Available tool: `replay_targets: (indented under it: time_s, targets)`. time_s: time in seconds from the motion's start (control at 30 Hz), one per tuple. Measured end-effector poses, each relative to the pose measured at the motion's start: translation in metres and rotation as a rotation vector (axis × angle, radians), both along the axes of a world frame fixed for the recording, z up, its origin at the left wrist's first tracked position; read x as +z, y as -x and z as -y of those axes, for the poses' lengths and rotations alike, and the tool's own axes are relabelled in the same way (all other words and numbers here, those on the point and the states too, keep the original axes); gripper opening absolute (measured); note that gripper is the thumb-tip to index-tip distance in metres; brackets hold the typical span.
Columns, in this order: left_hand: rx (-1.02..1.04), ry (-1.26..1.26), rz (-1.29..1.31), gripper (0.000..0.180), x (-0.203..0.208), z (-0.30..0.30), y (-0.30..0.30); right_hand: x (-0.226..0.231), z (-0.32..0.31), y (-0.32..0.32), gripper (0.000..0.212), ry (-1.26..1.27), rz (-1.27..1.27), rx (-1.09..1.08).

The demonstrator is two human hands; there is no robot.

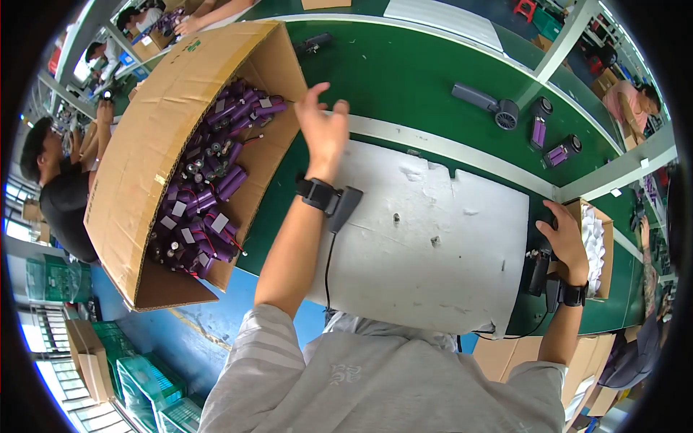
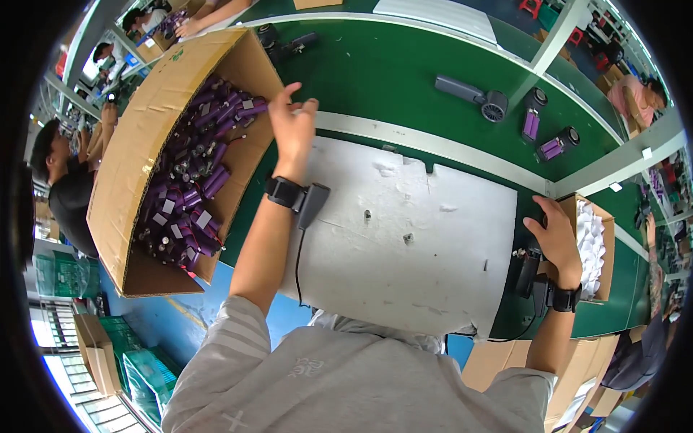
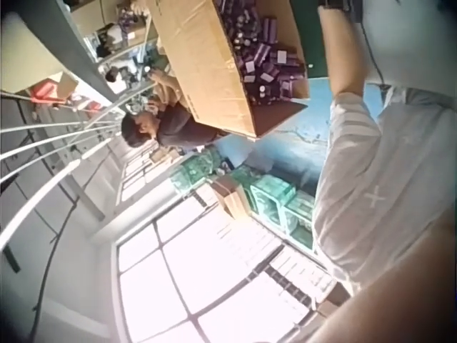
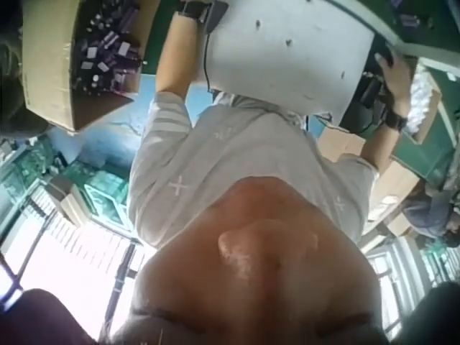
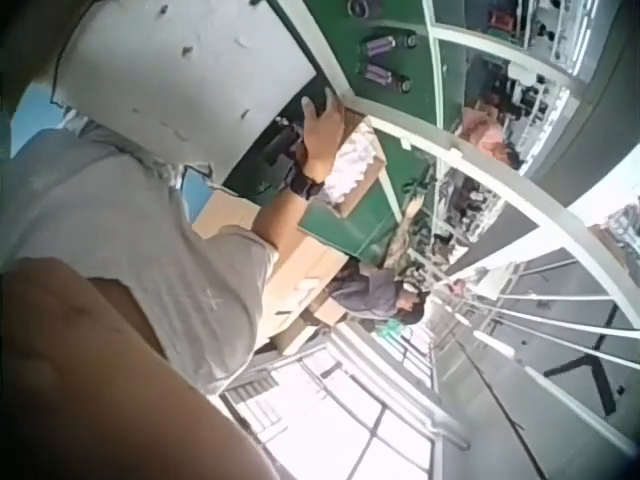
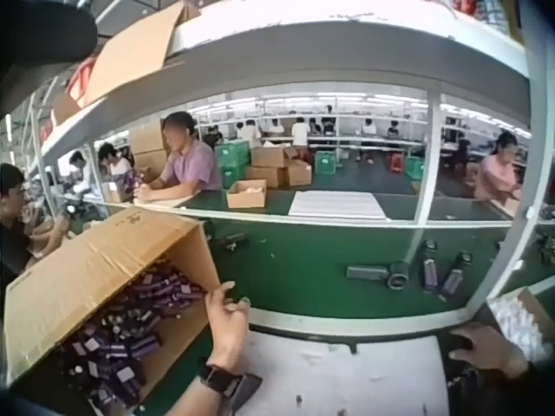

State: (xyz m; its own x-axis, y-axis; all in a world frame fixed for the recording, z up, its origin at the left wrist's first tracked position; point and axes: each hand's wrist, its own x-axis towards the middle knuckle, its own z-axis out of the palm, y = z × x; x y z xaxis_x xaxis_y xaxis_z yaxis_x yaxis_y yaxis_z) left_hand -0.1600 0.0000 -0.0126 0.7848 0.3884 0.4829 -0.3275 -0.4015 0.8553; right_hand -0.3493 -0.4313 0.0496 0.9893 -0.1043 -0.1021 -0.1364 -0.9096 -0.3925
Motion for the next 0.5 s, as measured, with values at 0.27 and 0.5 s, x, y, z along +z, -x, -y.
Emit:
replay_targets:
  time_s: [0.27, 0.5]
  targets:
    - [0.456, -0.94, -0.291, 0.041, -0.006, -0.103, -0.02, -0.031, -0.023, 0.009, 0.06, 0.502, 0.379, -0.064]
    - [0.305, -1.096, -0.386, 0.039, 0.008, -0.127, -0.028, -0.014, -0.099, 0.029, 0.044, -0.384, 0.522, 0.328]
